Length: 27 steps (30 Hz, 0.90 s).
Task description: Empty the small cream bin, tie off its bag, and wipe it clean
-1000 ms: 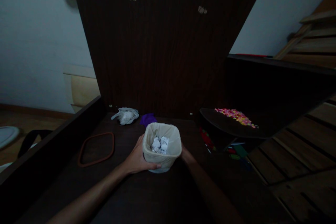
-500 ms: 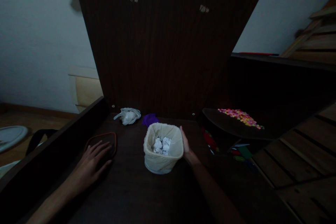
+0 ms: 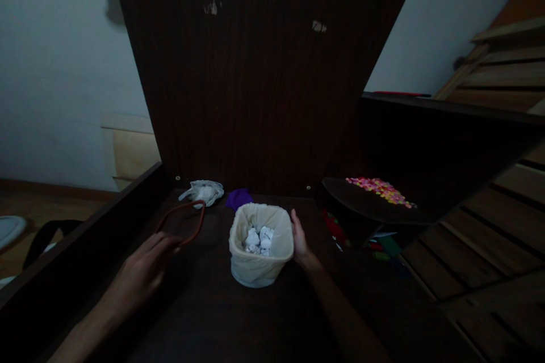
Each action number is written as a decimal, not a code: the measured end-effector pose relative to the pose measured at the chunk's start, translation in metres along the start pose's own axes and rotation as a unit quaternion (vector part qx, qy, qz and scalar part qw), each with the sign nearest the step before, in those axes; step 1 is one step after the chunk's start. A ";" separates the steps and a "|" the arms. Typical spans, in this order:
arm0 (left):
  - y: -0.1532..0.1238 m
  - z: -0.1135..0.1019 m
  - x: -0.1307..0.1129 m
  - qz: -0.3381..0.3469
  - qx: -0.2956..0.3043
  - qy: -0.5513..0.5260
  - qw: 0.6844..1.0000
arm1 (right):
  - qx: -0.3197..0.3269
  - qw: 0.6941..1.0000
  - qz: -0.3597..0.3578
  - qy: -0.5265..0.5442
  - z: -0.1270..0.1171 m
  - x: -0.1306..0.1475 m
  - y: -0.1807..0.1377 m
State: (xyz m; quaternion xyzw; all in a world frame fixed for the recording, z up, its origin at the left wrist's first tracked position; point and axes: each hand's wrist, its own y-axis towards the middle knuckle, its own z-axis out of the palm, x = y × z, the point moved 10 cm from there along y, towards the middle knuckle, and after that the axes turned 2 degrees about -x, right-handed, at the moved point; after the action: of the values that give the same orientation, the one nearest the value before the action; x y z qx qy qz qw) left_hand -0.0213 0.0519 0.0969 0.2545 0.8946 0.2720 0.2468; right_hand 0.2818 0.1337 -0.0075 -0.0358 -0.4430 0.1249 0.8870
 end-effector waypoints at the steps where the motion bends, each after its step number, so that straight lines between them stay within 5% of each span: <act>1: 0.012 -0.006 -0.015 0.010 -0.004 -0.018 1.000 | 0.003 1.000 0.000 -0.002 0.001 0.001 -0.001; 5: 0.056 -0.025 -0.094 0.103 -0.018 -0.084 0.991 | 0.020 1.000 -0.009 -0.009 0.008 0.004 -0.004; 10: 0.080 0.000 -0.162 0.180 0.067 -0.144 0.971 | 0.021 0.999 -0.034 -0.013 0.014 0.009 -0.005; 18: 0.077 0.044 -0.188 0.203 0.171 -0.105 0.958 | 0.027 0.998 -0.043 -0.036 0.018 0.013 -0.007; 27: 0.080 0.057 -0.204 0.191 0.137 -0.072 0.969 | 0.042 0.998 -0.016 -0.036 0.026 0.010 -0.013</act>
State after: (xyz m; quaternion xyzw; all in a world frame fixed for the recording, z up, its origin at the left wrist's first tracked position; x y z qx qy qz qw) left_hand 0.1906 0.0100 0.1662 0.4706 0.8382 0.1701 0.2169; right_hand 0.2692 0.1226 0.0183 0.0132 -0.4699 0.1305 0.8729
